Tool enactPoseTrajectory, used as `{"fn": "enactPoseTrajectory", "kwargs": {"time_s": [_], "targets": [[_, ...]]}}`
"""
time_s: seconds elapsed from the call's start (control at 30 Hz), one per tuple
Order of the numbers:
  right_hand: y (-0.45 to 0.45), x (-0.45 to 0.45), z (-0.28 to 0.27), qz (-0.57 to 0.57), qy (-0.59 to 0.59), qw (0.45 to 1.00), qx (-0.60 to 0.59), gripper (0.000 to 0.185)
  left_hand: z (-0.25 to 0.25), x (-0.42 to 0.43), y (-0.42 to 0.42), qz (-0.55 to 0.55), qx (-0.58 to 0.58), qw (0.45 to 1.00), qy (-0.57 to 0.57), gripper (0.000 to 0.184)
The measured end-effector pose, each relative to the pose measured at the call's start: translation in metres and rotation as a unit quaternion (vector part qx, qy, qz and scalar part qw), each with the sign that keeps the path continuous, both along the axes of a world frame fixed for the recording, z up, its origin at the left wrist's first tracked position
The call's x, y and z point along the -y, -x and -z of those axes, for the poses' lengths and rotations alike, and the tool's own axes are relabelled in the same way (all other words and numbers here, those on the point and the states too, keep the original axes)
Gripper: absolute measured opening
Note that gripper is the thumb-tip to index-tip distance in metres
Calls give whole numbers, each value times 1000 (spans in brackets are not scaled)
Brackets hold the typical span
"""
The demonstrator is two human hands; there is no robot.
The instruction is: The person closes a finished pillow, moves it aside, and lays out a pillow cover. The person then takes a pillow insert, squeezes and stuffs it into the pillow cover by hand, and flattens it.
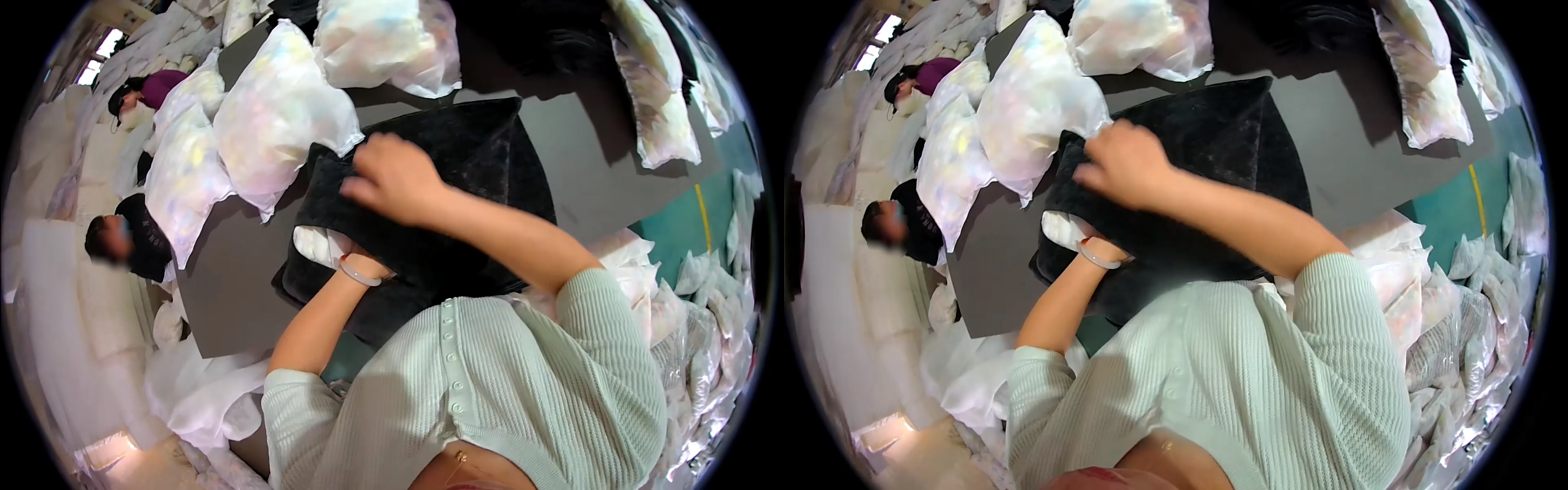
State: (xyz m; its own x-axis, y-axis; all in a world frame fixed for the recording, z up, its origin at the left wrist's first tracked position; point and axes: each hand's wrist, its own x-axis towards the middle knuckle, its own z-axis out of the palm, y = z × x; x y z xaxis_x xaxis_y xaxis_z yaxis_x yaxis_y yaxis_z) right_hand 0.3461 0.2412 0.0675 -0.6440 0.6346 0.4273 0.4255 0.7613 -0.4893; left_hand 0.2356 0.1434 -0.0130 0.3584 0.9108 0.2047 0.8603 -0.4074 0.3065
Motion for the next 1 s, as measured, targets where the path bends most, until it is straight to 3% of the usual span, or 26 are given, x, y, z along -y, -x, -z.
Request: {"fn": "enactPoseTrajectory", "kwargs": {"time_s": [0.1,0.2,0.23,0.3,0.33,0.4,0.43,0.67,0.77,0.8,0.83,0.9,0.93,1.0], "targets": [[-2,59,17,-51,42,981,184,54,-8,4,-6,-23,19,1000,1,65],[10,66,46,11,17,988,152,28,-10,9,-9,-33,10,999,-9,62],[12,70,46,14,21,988,150,28,-11,10,-10,-34,8,999,-8,61],[13,75,45,-13,-39,998,45,8,-11,12,-11,-37,5,999,-10,59],[14,77,40,-45,6,998,-43,8,-11,14,-12,-36,3,999,-12,58],[21,83,38,-82,29,994,-71,19,-12,17,-12,-37,3,999,-14,56],[23,89,34,-92,43,995,-17,20,-13,17,-13,-37,-3,999,-13,55],[10,109,38,-215,-29,976,24,20,-11,18,-12,-45,7,999,-14,48],[-14,84,6,-207,135,969,5,33,-10,16,-13,-44,8,999,-13,45],[-24,71,-3,-131,161,978,-23,30,-8,15,-13,-44,3,999,-7,44],[-35,51,-4,-47,136,988,-56,40,-7,14,-12,-47,2,999,-6,43],[-55,5,38,72,112,991,27,43,-9,14,-11,-43,-2,999,-3,41],[-61,-10,55,79,247,958,120,54,-9,16,-11,-38,-10,999,2,40],[-65,-6,62,-1,498,866,54,66,-13,21,-10,-22,-32,999,14,38]]}}
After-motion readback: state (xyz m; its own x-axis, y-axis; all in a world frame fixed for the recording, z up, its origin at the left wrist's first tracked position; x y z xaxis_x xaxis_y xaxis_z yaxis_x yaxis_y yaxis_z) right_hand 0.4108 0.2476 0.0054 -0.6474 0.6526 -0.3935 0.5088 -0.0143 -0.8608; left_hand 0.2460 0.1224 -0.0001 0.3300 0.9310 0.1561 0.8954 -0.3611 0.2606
